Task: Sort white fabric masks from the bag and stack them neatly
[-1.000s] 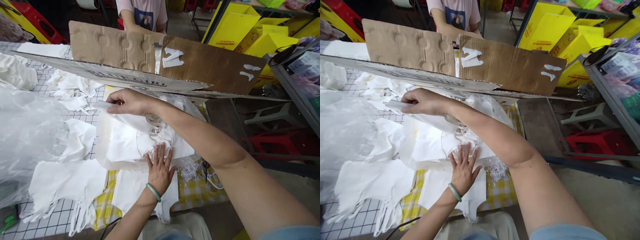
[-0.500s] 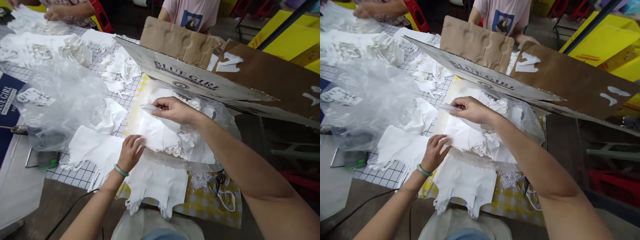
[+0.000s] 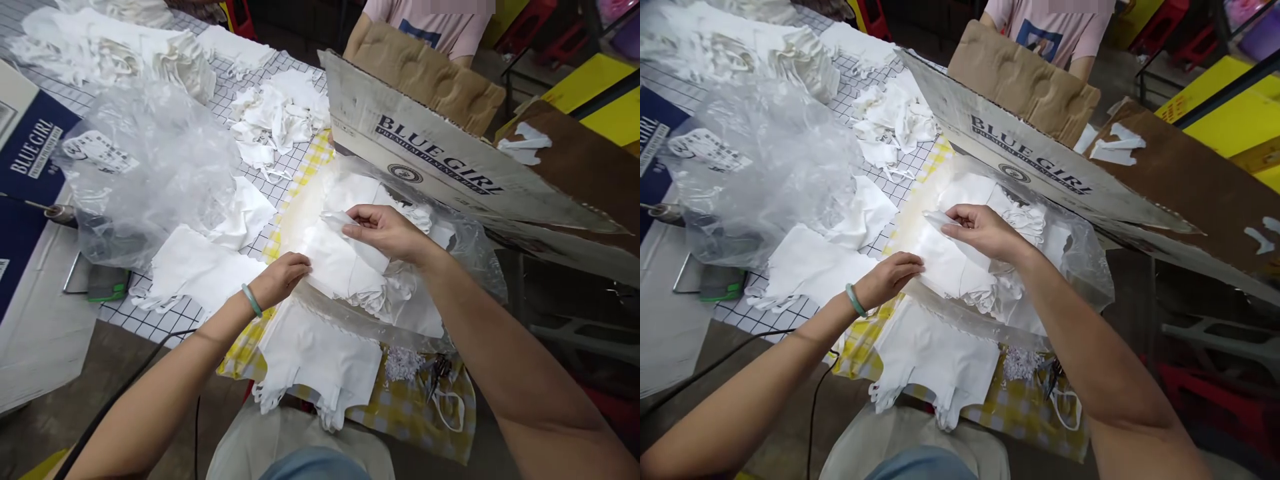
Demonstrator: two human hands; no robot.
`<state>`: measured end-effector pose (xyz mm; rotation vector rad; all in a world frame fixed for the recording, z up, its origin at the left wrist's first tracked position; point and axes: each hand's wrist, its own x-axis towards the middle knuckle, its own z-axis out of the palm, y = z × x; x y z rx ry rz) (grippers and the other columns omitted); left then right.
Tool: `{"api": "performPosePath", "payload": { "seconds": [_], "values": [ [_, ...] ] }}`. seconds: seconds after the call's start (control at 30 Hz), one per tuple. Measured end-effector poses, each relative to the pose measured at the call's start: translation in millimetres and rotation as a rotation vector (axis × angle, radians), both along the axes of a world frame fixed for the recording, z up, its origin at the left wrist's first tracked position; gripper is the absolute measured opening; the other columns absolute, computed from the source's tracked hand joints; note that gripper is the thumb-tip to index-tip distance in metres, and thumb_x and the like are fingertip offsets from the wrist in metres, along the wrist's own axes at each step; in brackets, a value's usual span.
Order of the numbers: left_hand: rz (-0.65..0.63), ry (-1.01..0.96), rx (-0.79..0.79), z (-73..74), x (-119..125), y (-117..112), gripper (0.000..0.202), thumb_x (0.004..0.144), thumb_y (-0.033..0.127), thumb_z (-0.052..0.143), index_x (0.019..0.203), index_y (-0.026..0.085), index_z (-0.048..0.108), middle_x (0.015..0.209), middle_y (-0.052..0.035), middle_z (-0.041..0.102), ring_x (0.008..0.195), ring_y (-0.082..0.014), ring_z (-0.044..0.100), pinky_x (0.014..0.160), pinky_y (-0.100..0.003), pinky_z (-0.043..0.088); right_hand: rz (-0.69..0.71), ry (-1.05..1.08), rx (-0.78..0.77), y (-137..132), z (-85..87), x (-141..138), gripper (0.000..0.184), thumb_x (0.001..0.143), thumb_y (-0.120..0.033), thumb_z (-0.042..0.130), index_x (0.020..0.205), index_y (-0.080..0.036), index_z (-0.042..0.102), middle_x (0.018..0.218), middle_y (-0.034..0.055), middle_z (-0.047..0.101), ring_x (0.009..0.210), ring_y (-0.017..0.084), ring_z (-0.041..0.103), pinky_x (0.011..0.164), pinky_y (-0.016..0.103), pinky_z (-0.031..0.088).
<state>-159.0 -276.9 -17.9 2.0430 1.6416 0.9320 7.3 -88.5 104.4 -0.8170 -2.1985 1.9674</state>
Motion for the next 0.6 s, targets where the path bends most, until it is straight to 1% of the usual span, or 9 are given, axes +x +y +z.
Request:
{"api": "performPosePath", "payload": {
  "seconds": [0.1,0.17,0.3,0.37,0.43,0.5,0.57,0.6],
  "values": [
    [-0.027,-0.042,-0.045,9.8,-3.2,6.3,0.026,0.095,0.018,0.038,0.096,0.015,0.064,0.1,-0.0127,0.065,0.093,-0.0188,0.06,0.079,-0.035,0.052,0.012,-0.011,0.018,-3.3,-5.1,-4.1,0.029,0.075,-0.046,0.067,0.09,-0.021,0.068,0.087,0.003,0.066,0.082,0.017,0.059,0.071,0.029,0.045],
    [-0.02,-0.044,-0.048,20.8,-3.5,11.9,0.026,0.095,0.02,0.038,0.094,0.016,0.063,0.095,-0.0113,0.064,0.088,-0.0181,0.059,0.076,-0.033,0.051,0.022,-0.039,0.063,-6.2,-8.5,-7.6,0.03,0.076,-0.046,0.065,0.091,-0.02,0.067,0.087,0.0034,0.065,0.082,0.017,0.058,0.071,0.029,0.045],
    [0.027,-0.004,0.022,46.6,-3.1,28.4,0.023,0.095,0.024,0.041,0.091,0.016,0.062,0.088,-0.0085,0.062,0.081,-0.0173,0.056,0.072,-0.031,0.047,0.082,-0.09,0.128,-14.0,-14.9,-13.5,0.028,0.081,-0.045,0.059,0.091,-0.02,0.065,0.086,0.0015,0.064,0.081,0.016,0.057,0.07,0.027,0.044],
    [0.048,0.008,0.058,55.8,-3.3,38.0,0.023,0.095,0.026,0.042,0.088,0.016,0.061,0.084,-0.0076,0.06,0.08,-0.0171,0.055,0.071,-0.03,0.046,0.103,-0.092,0.133,-18.6,-18.2,-13.9,0.027,0.083,-0.045,0.056,0.092,-0.02,0.063,0.088,0.0011,0.063,0.083,0.016,0.056,0.072,0.027,0.044],
    [0.068,0.009,0.072,60.7,-3.6,47.2,0.024,0.095,0.027,0.042,0.086,0.015,0.061,0.081,-0.0069,0.059,0.079,-0.0169,0.055,0.069,-0.029,0.045,0.09,-0.086,0.123,-23.8,-22.0,-12.1,0.028,0.084,-0.044,0.056,0.098,-0.021,0.06,0.095,0.0017,0.063,0.088,0.016,0.056,0.075,0.027,0.045],
    [0.077,-0.006,0.068,62.7,-3.3,56.0,0.024,0.095,0.028,0.043,0.085,0.014,0.061,0.081,-0.0067,0.059,0.078,-0.0165,0.056,0.068,-0.028,0.045,0.07,-0.105,0.118,-29.4,-27.0,-8.9,0.036,0.079,-0.042,0.063,0.108,-0.022,0.056,0.103,0.0022,0.062,0.092,0.017,0.057,0.078,0.028,0.045],
    [0.073,-0.033,0.054,64.4,-2.1,63.9,0.024,0.094,0.027,0.044,0.084,0.014,0.061,0.082,-0.0063,0.059,0.078,-0.0161,0.056,0.066,-0.028,0.045,0.043,-0.165,0.156,-33.8,-32.9,-5.5,0.048,0.073,-0.039,0.07,0.114,-0.024,0.053,0.105,0.0016,0.063,0.092,0.018,0.058,0.076,0.029,0.046],
    [0.081,-0.048,0.054,65.5,-1.1,67.1,0.023,0.093,0.027,0.045,0.084,0.014,0.061,0.082,-0.006,0.059,0.078,-0.0159,0.056,0.066,-0.027,0.045,0.015,-0.195,0.184,-34.5,-35.6,-4.0,0.049,0.071,-0.038,0.071,0.115,-0.025,0.053,0.102,0.0011,0.063,0.09,0.018,0.059,0.075,0.029,0.047]
  ]
}}
